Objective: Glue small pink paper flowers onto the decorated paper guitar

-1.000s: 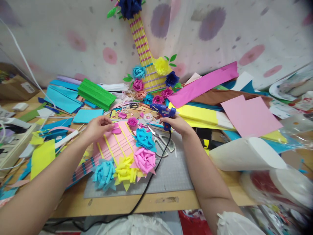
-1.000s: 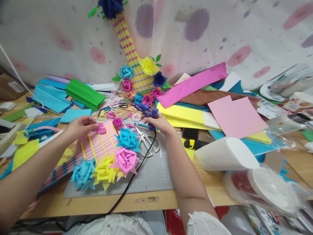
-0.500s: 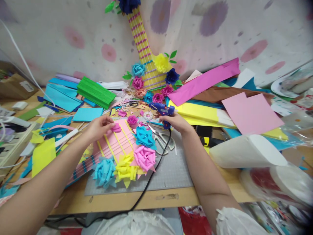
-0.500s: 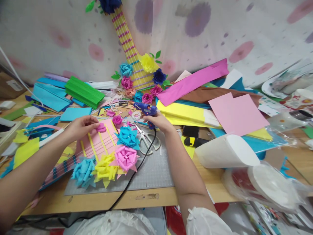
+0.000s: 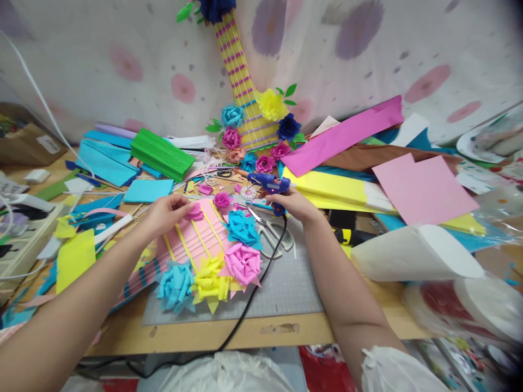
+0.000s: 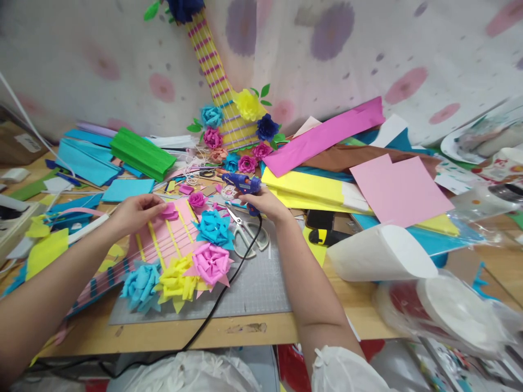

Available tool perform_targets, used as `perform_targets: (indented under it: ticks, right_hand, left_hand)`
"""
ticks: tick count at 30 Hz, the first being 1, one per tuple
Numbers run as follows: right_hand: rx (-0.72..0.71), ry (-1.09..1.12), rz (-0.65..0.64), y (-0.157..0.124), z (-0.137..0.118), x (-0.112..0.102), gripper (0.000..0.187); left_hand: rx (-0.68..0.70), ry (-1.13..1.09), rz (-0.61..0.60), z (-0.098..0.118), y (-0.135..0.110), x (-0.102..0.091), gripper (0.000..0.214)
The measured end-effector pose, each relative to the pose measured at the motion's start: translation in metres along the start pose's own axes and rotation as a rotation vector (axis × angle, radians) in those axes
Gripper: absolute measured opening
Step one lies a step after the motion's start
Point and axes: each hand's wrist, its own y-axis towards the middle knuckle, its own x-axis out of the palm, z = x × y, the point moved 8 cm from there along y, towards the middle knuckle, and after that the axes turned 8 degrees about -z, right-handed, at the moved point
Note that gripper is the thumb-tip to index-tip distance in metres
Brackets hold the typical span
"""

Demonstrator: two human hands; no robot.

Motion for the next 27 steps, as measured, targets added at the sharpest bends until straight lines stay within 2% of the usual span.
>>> perform_targets:
  ticks: [9, 14, 18, 21, 23, 27]
  right_hand:
    - [-0.013, -0.019, -0.013, 0.002, 0.005, 0.000, 0.030]
    - [-0.017, -0.021, -0.012, 0.003, 0.006, 0.000, 0.029]
    - [-0.017, -0.013, 0.000, 0.001, 0.003, 0.000, 0.029]
    - [-0.056, -0.004, -0.003, 0.000, -0.001, 0.001, 0.028]
    - [-0.083, -0.003, -0.013, 0.000, -0.003, 0.003, 0.030]
    - [-0.113, -0.042, 0.034, -0.003, -0.009, 0.006, 0.037]
  left_hand:
    - [-0.061, 0.237, 0.031, -0.006, -0.003, -0.006, 0.034]
    - [0.050, 0.283, 0.083, 0.003, -0.002, -0.011, 0.028]
    - [0.116, 0.225, 0.136, 0.004, -0.001, -0.013, 0.026]
    - [0.064, 0.110, 0.219, -0.004, 0.000, -0.018, 0.028]
    - [0.041, 0.015, 0.232, -0.005, 0.001, -0.017, 0.027]
    - [0.085, -0.102, 0.218, 0.016, 0.001, -0.012, 0.017]
